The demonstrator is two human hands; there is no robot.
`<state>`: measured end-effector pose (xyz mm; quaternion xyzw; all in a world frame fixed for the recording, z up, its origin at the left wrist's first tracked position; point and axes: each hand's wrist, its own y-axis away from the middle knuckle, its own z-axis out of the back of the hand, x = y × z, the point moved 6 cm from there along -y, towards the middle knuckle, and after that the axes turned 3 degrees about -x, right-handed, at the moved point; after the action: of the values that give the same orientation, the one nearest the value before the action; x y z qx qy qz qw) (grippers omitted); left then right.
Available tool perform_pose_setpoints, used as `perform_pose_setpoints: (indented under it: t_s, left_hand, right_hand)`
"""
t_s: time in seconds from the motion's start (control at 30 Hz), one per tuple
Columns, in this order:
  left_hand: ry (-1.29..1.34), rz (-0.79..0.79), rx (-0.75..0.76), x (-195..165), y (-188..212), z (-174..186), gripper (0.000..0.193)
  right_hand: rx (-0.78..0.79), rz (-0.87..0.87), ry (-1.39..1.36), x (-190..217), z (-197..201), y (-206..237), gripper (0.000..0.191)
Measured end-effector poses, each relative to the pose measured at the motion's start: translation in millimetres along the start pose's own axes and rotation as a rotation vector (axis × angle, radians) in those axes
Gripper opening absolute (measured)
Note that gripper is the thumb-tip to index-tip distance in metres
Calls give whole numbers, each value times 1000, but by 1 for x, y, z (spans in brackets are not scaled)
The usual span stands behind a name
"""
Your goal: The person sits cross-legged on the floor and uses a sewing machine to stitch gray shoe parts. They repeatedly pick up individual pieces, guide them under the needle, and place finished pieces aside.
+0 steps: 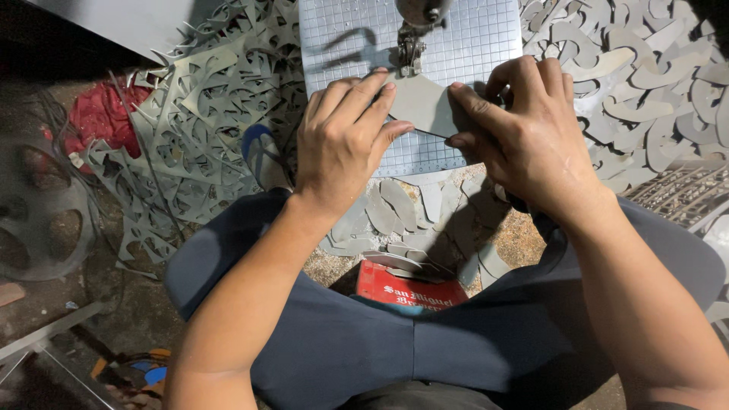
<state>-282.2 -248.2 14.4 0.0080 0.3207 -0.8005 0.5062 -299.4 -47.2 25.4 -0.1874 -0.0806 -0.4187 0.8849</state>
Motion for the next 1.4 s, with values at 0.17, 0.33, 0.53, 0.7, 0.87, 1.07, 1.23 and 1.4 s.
perform_pose_setpoints:
  t_s: [0.17, 0.33, 0.53, 0.7, 0.87, 1.07, 1.23, 1.4]
  left_hand:
    - [-40, 8, -16, 0, 1, -1, 45]
    - [-68, 22, -16, -1, 3, -1, 45]
    - [-62, 57, -28, -1, 1, 0, 44]
    - [-62, 58, -26, -3, 1, 2, 43]
    - [-52, 76, 7, 1, 0, -5, 42]
    - [-49, 100, 19, 8, 2, -14, 44]
    - [-37, 118, 43, 12, 3, -21, 45]
    - [-30, 117, 59, 15, 3, -21, 45]
  right_hand:
    - [-7, 6, 15, 0, -1, 0, 52]
    - [-4, 3, 30, -2, -1, -1, 54]
    - [-1, -7, 33, -2, -2, -2, 52]
    - [-1, -19, 32, -6, -5, -1, 53]
    - [-12, -28, 41, -10, -10, 2, 54]
    - [-27, -33, 47, -11, -14, 2, 56]
    - [-32, -38, 45, -9, -14, 4, 55]
    - [-51, -38, 31, -6, -14, 3, 56]
